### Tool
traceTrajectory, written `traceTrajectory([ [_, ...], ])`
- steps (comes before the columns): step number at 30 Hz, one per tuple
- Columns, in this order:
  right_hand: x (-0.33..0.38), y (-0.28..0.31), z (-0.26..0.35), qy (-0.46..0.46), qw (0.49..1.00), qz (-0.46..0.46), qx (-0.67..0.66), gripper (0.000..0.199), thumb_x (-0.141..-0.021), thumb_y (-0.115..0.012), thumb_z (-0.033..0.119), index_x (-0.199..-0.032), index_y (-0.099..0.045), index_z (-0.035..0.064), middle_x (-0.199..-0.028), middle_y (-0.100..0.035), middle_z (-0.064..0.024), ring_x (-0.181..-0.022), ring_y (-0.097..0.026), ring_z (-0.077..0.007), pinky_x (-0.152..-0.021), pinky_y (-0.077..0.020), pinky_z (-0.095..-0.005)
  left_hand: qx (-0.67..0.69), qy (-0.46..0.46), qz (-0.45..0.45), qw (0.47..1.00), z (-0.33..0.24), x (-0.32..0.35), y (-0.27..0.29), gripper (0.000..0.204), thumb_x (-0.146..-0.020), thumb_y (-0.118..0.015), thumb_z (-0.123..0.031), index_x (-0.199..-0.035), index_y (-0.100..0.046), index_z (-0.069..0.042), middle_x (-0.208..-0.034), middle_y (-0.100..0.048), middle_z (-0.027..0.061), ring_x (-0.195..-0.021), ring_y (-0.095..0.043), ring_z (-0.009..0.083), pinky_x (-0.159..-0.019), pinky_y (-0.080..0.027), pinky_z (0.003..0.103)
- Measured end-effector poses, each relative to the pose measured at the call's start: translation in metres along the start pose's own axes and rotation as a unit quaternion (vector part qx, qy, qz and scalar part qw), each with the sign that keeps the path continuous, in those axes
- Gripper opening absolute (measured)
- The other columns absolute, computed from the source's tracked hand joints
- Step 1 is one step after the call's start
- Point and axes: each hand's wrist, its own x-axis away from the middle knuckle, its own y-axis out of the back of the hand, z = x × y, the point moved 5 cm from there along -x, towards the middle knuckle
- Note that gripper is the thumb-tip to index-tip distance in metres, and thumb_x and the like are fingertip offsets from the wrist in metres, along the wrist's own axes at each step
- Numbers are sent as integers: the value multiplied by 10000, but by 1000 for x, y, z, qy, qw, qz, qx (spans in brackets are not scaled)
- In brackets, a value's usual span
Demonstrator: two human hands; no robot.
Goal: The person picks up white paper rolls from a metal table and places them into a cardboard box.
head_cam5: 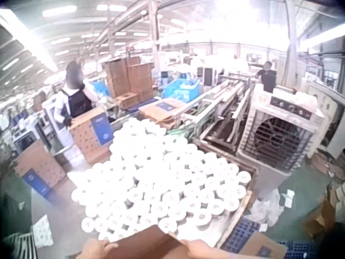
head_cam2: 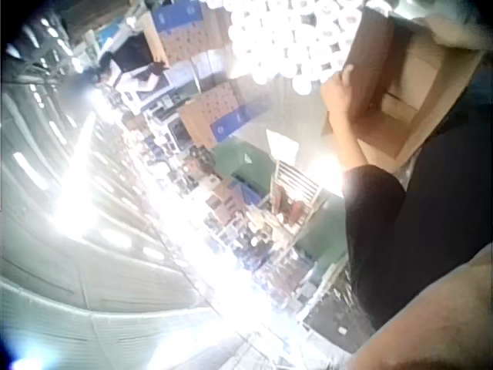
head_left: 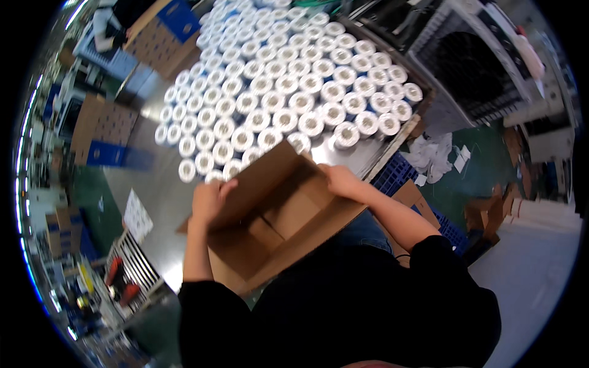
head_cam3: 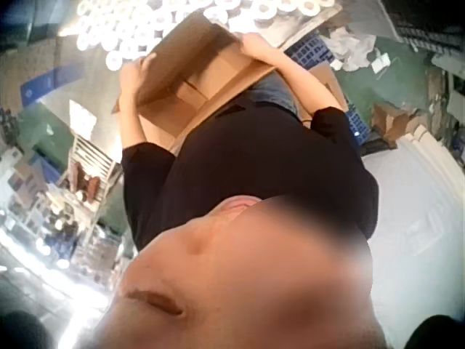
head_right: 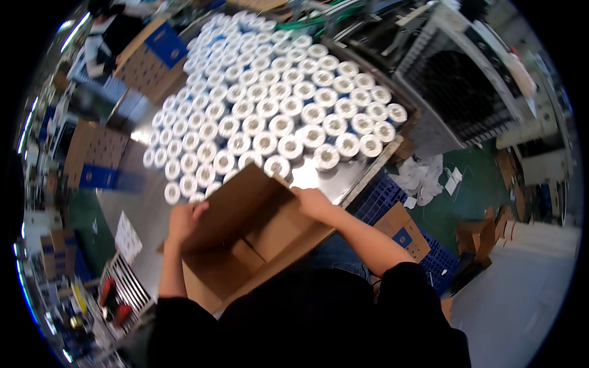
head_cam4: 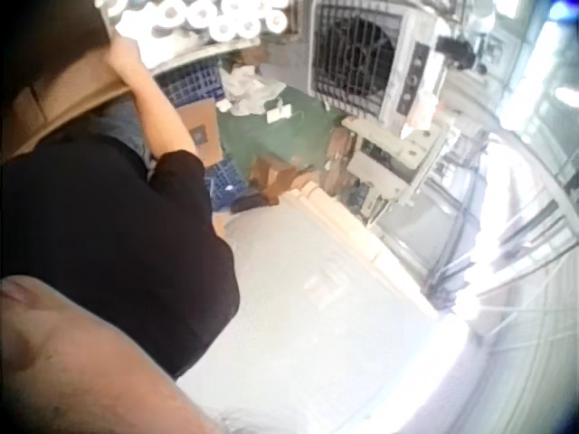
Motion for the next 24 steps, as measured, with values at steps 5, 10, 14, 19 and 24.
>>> traceTrajectory([
  [5,13,-2,6,8,1000,-16,2,480,-710,-494,35,-1190,-489,6,-715,-596,-250,-686,-589,-414,-651,-473,-472,136,201,275,930,51,-24,-115,786,-900,-265,-582,-985,-600,123,-1052,-558,333,-1064,-526,408,-949,-372,416],
  [10,10,12,19,-59,997,32,-21,413,-792,-500,109,-1191,-495,0,-700,-594,-251,-655,-584,-423,-633,-475,-467,229,37,160,960,-3,-17,-208,299,-890,-477,-251,-1020,-545,9,-975,-549,223,-942,-518,375,-863,-397,413],
  [14,-18,18,-26,-55,996,48,-43,370,-898,-450,332,-1051,-608,34,-741,-620,-215,-698,-610,-378,-651,-478,-454,160,92,-32,982,8,-56,-190,334,-772,-635,-219,-1020,-543,-14,-1062,-509,188,-996,-483,344,-864,-400,402],
  [19,-108,21,-114,-201,972,-57,-109,433,-828,-589,414,-1093,-607,73,-786,-649,-163,-749,-639,-255,-662,-480,-333,46,63,-11,997,1,-86,-206,516,-703,-693,-336,-1160,-555,-140,-1086,-459,207,-1065,-392,371,-915,-352,455],
  [24,-167,-53,-119,-221,974,30,42,915,-742,-648,459,-1385,-182,5,-855,-620,-261,-824,-612,-390,-739,-477,-418,-15,58,27,998,-5,-99,-216,486,-699,-674,-387,-1123,-587,-164,-1036,-472,198,-1002,-409,344,-846,-351,440],
])
